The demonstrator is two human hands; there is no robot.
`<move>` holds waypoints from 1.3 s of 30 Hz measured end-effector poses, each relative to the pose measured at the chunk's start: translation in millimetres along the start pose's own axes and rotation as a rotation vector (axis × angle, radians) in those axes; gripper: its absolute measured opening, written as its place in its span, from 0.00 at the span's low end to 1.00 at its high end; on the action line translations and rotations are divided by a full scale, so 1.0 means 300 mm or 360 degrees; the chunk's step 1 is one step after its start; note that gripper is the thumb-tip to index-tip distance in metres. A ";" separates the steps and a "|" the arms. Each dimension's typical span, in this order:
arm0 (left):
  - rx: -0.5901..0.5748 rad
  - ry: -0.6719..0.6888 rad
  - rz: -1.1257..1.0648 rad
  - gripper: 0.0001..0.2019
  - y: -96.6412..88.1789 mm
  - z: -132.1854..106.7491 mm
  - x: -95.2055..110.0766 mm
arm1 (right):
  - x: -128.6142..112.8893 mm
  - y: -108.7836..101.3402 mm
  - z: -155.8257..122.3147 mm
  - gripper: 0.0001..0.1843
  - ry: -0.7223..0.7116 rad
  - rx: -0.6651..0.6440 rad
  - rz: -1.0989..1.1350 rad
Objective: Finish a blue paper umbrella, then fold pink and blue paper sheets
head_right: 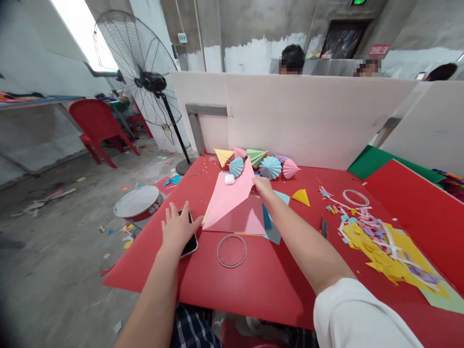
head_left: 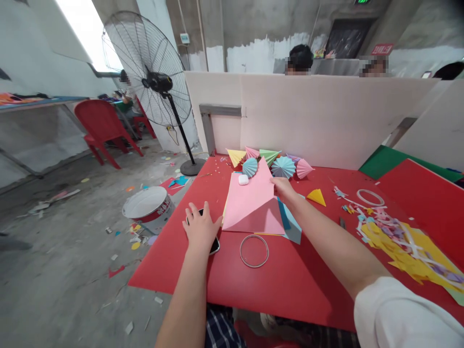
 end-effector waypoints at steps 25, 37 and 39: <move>0.0058 0.0174 -0.0198 0.21 0.043 0.559 0.491 | 0.081 -0.132 -0.017 0.08 -0.0183 0.0072 0.0268; -0.0024 0.0151 -0.0173 0.21 0.070 0.555 0.434 | 0.046 -0.247 -0.200 0.09 0.0061 0.0030 0.0519; -0.0011 0.0178 -0.0181 0.22 0.073 0.549 0.441 | 0.043 -0.295 -0.248 0.11 0.0081 0.0053 0.0530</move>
Point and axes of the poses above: each hand's wrist, its own z-axis towards the middle knuckle, its own y-axis out of the palm, x = y × z, the point moved 6 cm from there along z, towards the middle knuckle, and after that the axes turned 13 degrees about z, right-handed, at the moved point
